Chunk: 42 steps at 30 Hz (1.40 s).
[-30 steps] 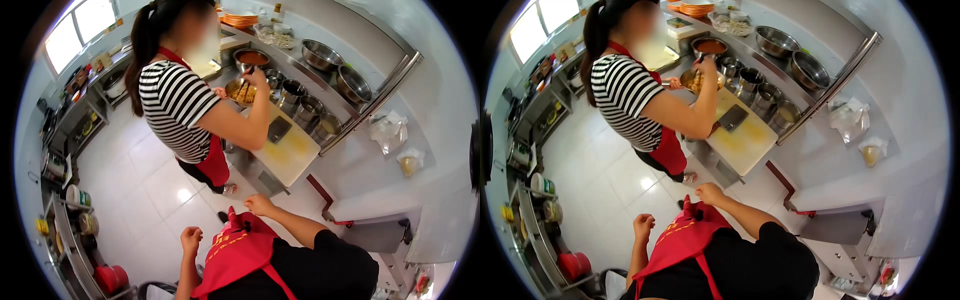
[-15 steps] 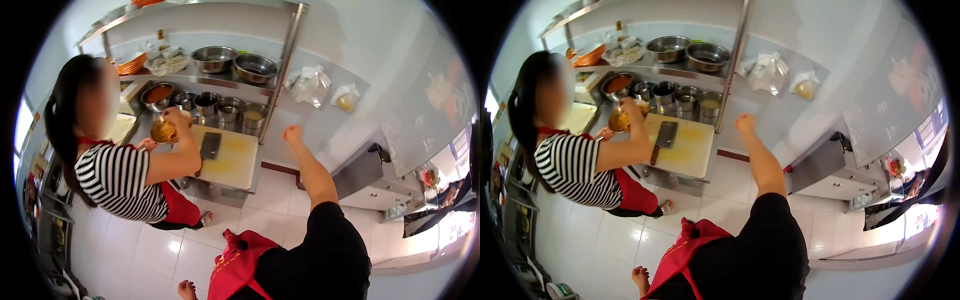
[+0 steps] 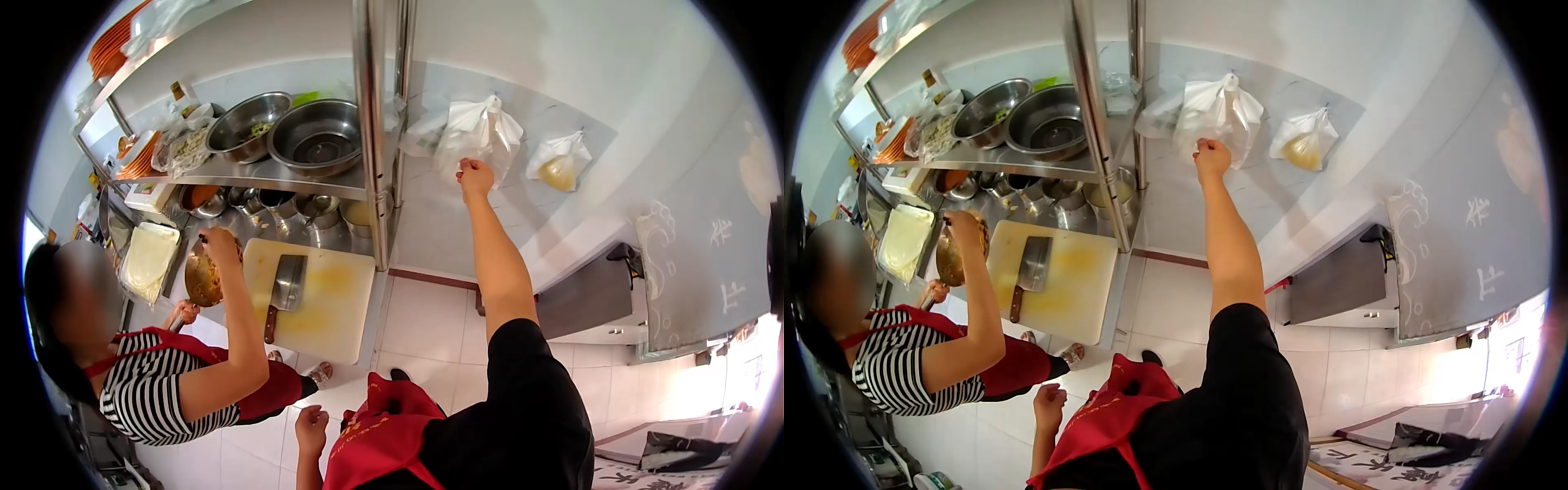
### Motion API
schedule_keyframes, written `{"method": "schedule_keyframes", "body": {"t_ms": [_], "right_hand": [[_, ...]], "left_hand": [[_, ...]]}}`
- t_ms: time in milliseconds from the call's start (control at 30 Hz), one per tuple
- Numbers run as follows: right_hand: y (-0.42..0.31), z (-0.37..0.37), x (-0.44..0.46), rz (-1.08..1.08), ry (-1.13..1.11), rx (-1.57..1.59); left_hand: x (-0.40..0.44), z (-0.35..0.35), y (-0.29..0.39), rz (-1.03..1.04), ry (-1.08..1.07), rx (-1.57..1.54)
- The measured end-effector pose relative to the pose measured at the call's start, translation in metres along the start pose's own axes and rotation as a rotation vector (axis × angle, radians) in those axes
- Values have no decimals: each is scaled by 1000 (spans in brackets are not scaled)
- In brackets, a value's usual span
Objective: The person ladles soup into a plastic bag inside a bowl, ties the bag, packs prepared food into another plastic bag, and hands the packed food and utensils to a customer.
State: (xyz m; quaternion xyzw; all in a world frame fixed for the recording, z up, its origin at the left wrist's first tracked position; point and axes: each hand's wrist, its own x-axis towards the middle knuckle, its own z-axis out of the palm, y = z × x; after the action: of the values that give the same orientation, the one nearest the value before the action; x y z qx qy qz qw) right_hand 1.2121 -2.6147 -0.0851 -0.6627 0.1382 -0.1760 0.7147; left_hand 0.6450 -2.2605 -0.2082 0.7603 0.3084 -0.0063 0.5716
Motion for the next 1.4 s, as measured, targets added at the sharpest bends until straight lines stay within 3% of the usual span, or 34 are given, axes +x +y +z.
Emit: {"method": "schedule_keyframes", "body": {"t_ms": [67, 200, 267, 333, 400, 467, 500, 567, 600, 667, 700, 767, 833, 900, 1000, 1067, 1100, 1167, 1233, 1400], "right_hand": [[2, -4, 6, -32, 16, 112], [18, -24, 5, -62, -11, 17], [21, -37, -1, -73, -169, -30], [20, -48, -20, -34, -231, -54], [24, -53, -63, 27, -377, -17], [22, -53, -144, 168, -483, 148], [8, -54, -197, 289, -507, 253], [0, -67, -285, 272, -668, 79], [-11, -74, -323, 283, -733, -28], [-14, -87, -365, 290, -813, -142], [-10, -98, -378, 222, -952, -199], [4, -116, -383, 162, -1104, -255], [35, -123, -362, 75, -956, -270], [5, -102, -347, 31, -612, -159], [-48, -51, -353, -115, -701, 78], [-57, -17, -370, -43, -1182, 167], [-56, -7, -381, -48, -1207, 174], [-52, 9, -400, 360, -1480, 122], [-44, 24, -411, 366, -1552, 11], [-31, 38, -445, 584, -1380, -278]], "left_hand": [[15, 17, 19, 26, -41, 48], [36, 50, 62, 64, -188, 30], [49, 65, 78, 50, -255, -34], [62, 84, 98, 215, -385, -13], [72, 109, 136, 74, -436, -165], [89, 138, 165, -110, -515, -558], [103, 148, 182, -404, -645, -714], [116, 154, 206, -490, -1219, -975], [111, 153, 216, -489, -1199, -1001], [98, 139, 241, -90, -750, -991], [98, 125, 236, -96, -734, -1002], [96, 92, 223, 319, -340, -669], [69, 58, 224, 315, -264, -660], [57, 34, 222, 317, -169, -646], [43, 8, 203, 355, -3, -680], [39, -8, 191, 353, 106, -680], [34, -17, 186, 332, 186, -676], [24, -36, 180, 335, 275, -644], [17, -52, 174, 328, 365, -619], [2, -70, 148, 384, 494, -598]]}}
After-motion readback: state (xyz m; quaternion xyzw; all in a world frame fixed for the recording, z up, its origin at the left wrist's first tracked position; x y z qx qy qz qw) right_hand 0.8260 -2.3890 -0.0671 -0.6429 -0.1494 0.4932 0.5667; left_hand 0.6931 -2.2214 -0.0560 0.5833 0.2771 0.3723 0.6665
